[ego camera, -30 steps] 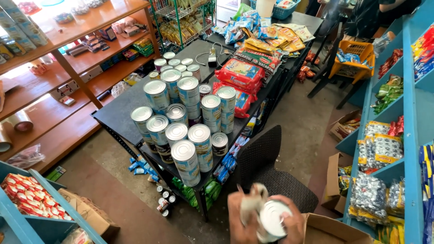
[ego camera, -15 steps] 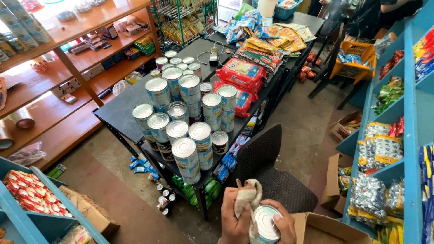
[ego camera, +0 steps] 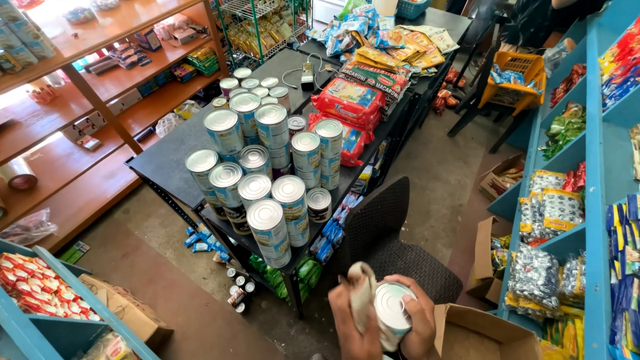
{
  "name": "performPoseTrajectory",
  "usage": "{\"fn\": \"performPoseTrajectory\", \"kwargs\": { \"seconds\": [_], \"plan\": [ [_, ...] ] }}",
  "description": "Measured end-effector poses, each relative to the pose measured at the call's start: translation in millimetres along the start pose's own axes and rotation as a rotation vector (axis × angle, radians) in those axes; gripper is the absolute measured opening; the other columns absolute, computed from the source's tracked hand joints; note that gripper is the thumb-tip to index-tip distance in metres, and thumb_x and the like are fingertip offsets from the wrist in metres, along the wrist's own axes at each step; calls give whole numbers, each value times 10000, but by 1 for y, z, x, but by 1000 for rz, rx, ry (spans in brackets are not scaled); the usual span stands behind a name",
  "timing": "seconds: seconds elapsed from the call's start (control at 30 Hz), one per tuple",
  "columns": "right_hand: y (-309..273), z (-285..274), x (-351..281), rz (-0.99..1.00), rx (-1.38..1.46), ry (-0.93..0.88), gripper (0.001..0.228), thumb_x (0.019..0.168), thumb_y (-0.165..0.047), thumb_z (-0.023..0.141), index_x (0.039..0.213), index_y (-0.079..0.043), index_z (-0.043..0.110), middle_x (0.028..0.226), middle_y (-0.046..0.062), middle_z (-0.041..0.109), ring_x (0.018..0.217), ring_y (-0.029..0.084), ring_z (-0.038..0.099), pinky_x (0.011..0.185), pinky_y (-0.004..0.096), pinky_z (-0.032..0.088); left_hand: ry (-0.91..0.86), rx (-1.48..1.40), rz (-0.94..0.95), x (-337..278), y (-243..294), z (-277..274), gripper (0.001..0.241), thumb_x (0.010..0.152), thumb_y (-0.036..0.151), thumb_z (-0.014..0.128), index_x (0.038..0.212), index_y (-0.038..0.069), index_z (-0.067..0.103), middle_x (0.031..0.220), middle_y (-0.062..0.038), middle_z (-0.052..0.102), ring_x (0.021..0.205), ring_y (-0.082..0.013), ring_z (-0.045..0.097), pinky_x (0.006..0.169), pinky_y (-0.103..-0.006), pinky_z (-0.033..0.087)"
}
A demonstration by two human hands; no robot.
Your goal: Wiping canned goods with a cloth and placing them onto store shelves.
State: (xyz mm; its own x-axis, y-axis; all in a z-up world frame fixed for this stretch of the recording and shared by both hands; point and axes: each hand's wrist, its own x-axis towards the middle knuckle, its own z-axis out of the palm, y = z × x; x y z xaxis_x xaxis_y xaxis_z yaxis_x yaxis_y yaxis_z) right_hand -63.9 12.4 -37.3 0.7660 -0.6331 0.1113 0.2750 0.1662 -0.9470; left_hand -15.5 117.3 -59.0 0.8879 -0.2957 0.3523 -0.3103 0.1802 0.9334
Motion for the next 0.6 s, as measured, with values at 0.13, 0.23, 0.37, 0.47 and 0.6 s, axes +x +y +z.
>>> {"fn": "performPoseTrajectory", "kwargs": {
  "seconds": [0.13, 0.23, 0.37, 0.47, 0.6],
  "plan": [
    [9, -11, 3, -11, -133, 73, 554, 788, -162, 452, 1236, 105, 639, 1116, 282, 735, 851, 294, 707, 772, 340, 541, -22, 92, 106, 2, -20, 1, 521, 965, 339, 635, 1376, 50, 496, 1206, -173, 518, 1074, -292, 615, 925, -454, 506],
    [20, -8, -6, 59, -72, 62, 539, 813, -162, 472, 1264, 90, 624, 1039, 263, 733, 799, 262, 679, 720, 324, 521, -178, -167, -196, 49, 41, -16, 415, 1017, 361, 431, 1218, 26, 571, 1026, -109, 591, 885, -193, 565, 798, -361, 461],
    [8, -7, 5, 64, -26, 117, 524, 800, -97, 435, 1238, 107, 640, 1124, 318, 756, 898, 327, 713, 830, 355, 534, 34, 215, 160, 2, -9, 6, 561, 939, 281, 597, 1423, 45, 439, 1269, -201, 509, 1112, -337, 634, 930, -485, 530],
    [3, 0, 2, 69, -90, 145, 518, 837, -129, 416, 1269, 67, 624, 1047, 267, 719, 770, 255, 621, 697, 329, 473, -35, 72, 64, 34, 19, 0, 470, 994, 243, 590, 1414, 79, 458, 1164, -137, 526, 991, -244, 619, 849, -416, 534],
    [-4, 8, 2, -9, -193, 69, 528, 801, -155, 465, 1261, 55, 619, 1104, 237, 719, 873, 261, 669, 779, 349, 534, -18, -334, -245, 39, 32, 2, 328, 983, 146, 487, 1277, 22, 559, 1102, -133, 630, 906, -192, 597, 813, -339, 496]
  ]
}}
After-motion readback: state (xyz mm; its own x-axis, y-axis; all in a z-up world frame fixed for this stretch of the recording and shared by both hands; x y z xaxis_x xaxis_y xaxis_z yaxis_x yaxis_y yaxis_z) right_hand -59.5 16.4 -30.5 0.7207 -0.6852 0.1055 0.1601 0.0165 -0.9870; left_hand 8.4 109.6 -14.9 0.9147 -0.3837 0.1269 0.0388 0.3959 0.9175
